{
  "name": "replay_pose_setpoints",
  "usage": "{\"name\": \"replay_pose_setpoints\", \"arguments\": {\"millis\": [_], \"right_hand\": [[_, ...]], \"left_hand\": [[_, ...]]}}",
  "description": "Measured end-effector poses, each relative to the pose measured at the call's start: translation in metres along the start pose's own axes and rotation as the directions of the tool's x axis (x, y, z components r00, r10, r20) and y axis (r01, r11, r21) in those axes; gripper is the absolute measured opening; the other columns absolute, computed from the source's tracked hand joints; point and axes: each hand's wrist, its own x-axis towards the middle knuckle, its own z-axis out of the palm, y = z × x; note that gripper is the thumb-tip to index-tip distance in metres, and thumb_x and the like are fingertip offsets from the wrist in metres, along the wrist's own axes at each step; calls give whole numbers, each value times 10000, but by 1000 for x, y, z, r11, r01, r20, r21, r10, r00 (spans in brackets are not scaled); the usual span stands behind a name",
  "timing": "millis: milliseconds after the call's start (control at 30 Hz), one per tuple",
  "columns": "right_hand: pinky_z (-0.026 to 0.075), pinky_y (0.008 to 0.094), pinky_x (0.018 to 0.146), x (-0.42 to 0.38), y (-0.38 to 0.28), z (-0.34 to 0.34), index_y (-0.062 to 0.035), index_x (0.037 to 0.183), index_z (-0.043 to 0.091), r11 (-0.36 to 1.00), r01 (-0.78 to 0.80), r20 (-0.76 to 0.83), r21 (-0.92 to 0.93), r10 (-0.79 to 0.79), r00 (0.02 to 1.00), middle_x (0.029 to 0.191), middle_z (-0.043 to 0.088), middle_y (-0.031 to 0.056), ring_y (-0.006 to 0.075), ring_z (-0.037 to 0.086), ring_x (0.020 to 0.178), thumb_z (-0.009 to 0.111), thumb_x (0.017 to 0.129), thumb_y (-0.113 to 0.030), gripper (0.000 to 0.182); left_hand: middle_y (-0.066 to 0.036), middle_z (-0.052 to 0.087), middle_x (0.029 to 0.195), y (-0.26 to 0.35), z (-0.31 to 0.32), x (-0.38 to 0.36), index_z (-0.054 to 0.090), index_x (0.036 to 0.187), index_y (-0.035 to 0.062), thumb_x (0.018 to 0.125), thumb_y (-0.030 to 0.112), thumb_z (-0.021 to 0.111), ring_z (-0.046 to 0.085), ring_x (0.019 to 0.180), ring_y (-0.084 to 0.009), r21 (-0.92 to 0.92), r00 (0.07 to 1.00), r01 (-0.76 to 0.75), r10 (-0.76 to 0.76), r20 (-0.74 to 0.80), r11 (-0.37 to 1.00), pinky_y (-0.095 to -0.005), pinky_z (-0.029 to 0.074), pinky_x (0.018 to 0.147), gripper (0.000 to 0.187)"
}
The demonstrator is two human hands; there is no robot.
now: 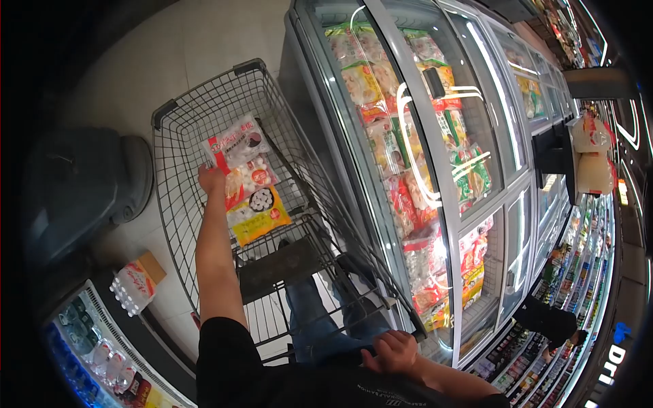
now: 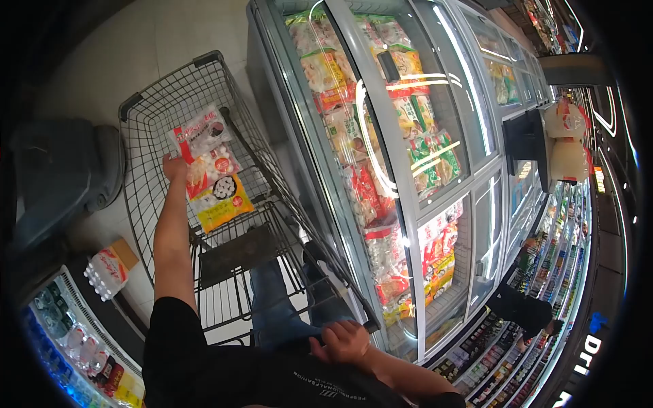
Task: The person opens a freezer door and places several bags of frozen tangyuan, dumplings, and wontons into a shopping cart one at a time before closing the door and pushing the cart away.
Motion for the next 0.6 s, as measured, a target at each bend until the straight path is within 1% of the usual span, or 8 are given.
{"name": "replay_pose_setpoints", "arguments": {"millis": [67,133,233,333,433,500,567,600], "right_hand": [[468,318,455,2,-1,0,-107,689,557,1000,-7,-13,23,7,1000,642,576,44,213,595,521,800,749,-264,296],[469,325,455,0,-5,-1,-112,679,543,1000,-16,-12,6,16,1000,632,562,45,223,597,523,792,760,-269,306],[484,348,459,-6,-7,2,-110,672,531,1000,-11,-15,13,11,1000,621,550,53,245,609,535,770,796,-287,322],[501,362,462,-10,-3,7,-92,689,556,997,45,-81,58,-41,996,644,575,76,269,626,552,744,829,-300,314],[516,374,485,-16,-6,9,-80,714,582,992,105,-134,66,-96,986,673,605,89,276,648,588,725,845,-315,305],[532,397,535,-21,-3,10,-62,735,600,971,212,-153,111,-194,969,688,626,107,297,671,643,701,860,-321,304],[530,414,576,-27,1,17,-56,735,600,927,268,-174,264,-228,958,692,633,110,310,672,672,696,860,-316,304],[519,417,577,-29,4,21,-57,732,603,871,267,-154,413,-222,963,686,631,105,316,663,665,702,853,-282,274]], "left_hand": [[-233,682,1144,23,-38,-49,616,1254,20,741,79,721,677,1046,-383,51,992,-66,60,111,997,-453,542,922,527],[-208,683,1128,11,-37,-81,599,1250,22,756,84,732,665,1056,-367,-30,992,-97,99,84,995,-439,537,918,516],[-183,674,1115,34,-75,-153,583,1265,29,777,85,748,667,1034,-324,-220,929,-195,252,270,956,-396,534,912,518],[-150,675,1087,70,-121,-220,592,1251,17,806,62,735,670,1000,-256,-406,784,-307,470,405,861,-367,537,889,469],[-115,681,1088,129,-187,-283,609,1222,16,859,41,699,661,995,-193,-585,588,-248,600,542,772,-331,537,869,375],[-98,683,1090,177,-234,-332,617,1209,19,893,36,671,657,982,-167,-605,525,-237,625,578,760,-310,535,859,321],[-82,687,1084,214,-268,-394,622,1203,24,923,39,653,657,948,-152,-626,448,-169,625,639,761,-298,534,847,282],[-87,689,1082,224,-274,-423,621,1212,22,921,37,657,658,946,-156,-644,394,-239,679,620,727,-299,538,832,294]]}}
